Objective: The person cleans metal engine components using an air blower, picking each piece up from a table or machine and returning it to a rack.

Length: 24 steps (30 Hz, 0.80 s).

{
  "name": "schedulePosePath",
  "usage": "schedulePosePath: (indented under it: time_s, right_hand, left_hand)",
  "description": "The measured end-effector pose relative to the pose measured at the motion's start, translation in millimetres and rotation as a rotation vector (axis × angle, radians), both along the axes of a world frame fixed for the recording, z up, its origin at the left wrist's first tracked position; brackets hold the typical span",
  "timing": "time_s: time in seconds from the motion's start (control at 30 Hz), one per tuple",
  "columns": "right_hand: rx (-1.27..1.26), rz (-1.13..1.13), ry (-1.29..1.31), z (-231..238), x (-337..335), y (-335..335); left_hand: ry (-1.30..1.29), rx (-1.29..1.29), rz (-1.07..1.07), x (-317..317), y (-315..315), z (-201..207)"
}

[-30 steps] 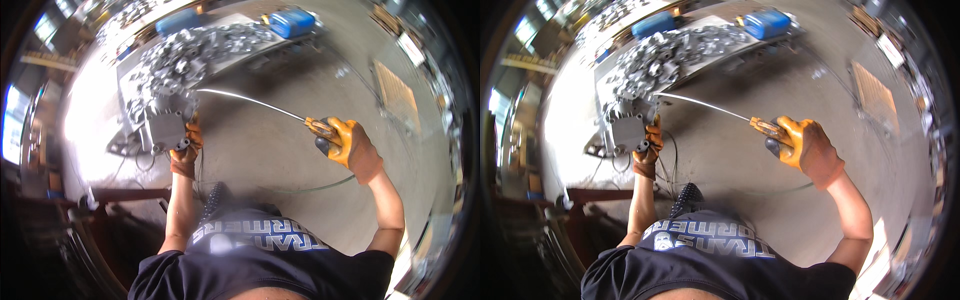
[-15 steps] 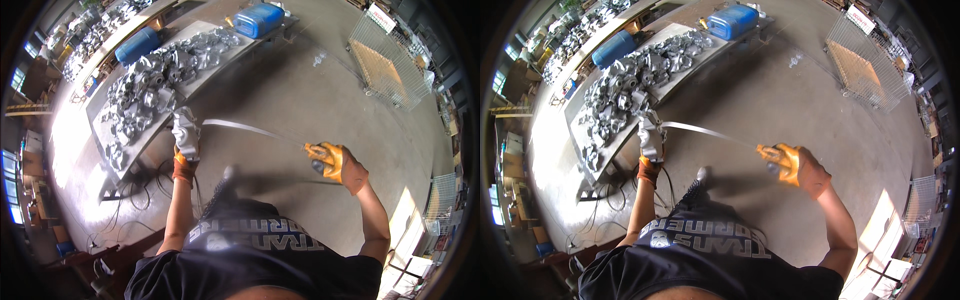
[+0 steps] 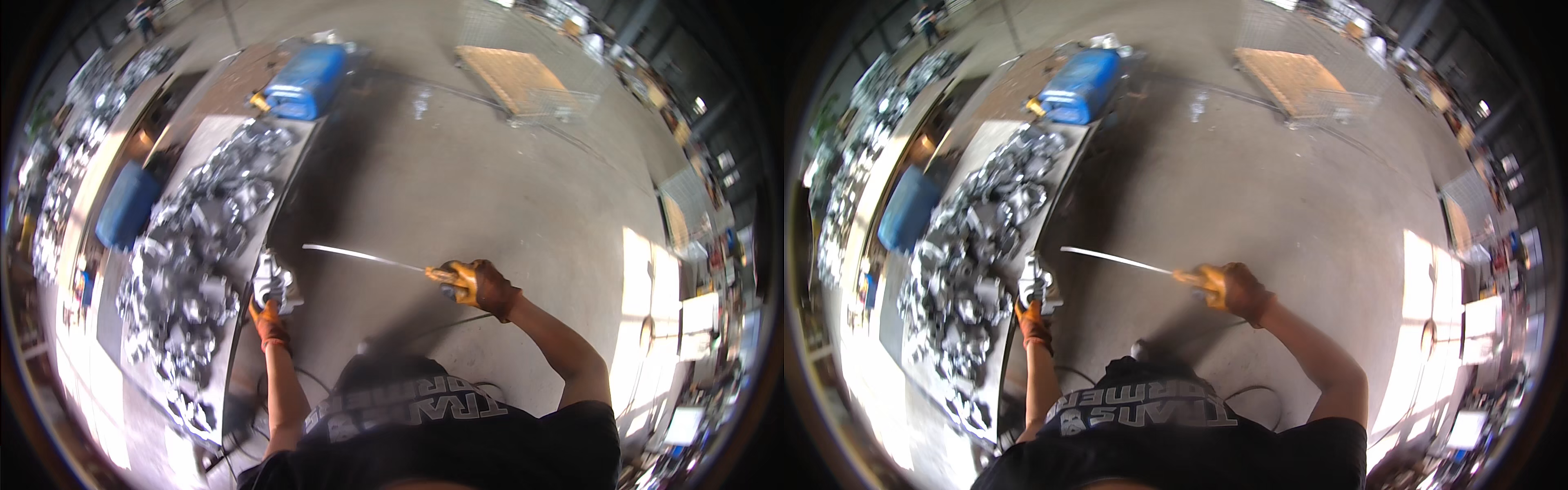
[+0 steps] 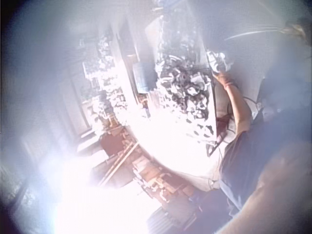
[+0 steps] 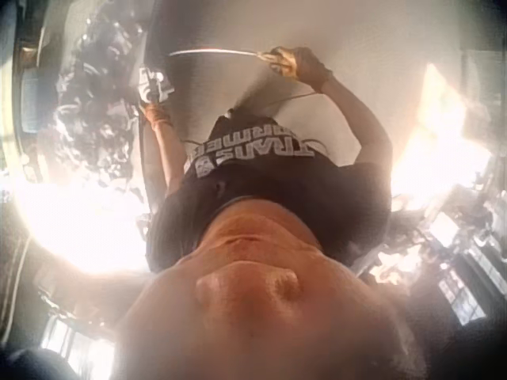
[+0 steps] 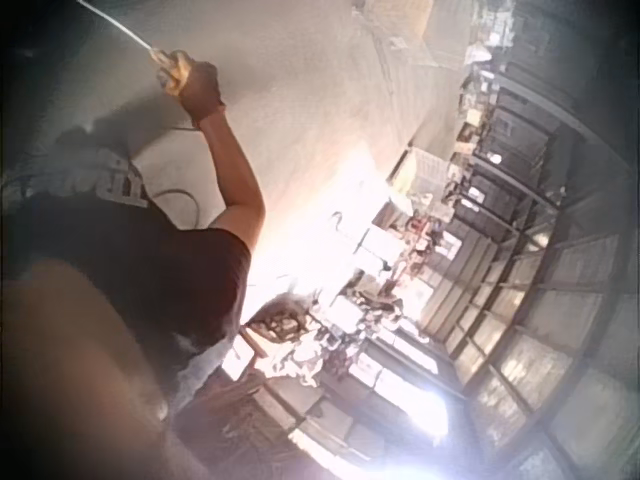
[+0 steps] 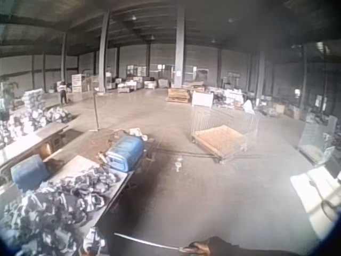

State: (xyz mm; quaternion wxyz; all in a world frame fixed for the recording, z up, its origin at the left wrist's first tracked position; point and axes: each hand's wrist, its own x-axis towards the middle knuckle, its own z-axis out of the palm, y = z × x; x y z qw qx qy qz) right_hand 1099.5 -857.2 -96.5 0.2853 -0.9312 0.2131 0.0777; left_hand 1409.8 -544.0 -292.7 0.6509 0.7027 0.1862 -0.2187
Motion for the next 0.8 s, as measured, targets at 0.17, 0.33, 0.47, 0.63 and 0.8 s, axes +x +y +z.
schedulePosePath:
  time_s: [0.17, 0.33, 0.47, 0.63, 0.8]
  right_hand:
    - [-0.035, -0.096, -0.021, -33.5, 23.5, -19.5]
    - [0.013, -0.125, -0.237, -46.0, 95.8, -8.3]
    - [0.16, -0.285, -0.172, -85.4, 150.4, -6.8]
    - [0.601, -0.543, -0.206, -79.0, 242.5, -15.4]
    - [0.668, -0.567, -0.157, -75.0, 296.7, -26.8]
  left_hand:
    - [-0.209, 0.059, 0.023, 101.3, -26.1, -55.9]
    - [-0.295, 0.496, -0.114, 224.6, -56.7, -84.7]
    - [-0.161, 0.575, -0.065, 328.6, -112.2, -85.0]
    - [-0.241, 0.68, -0.043, 449.3, -126.3, -58.6]
    - [-0.399, 0.683, 0.01, 523.8, -128.0, -84.5]
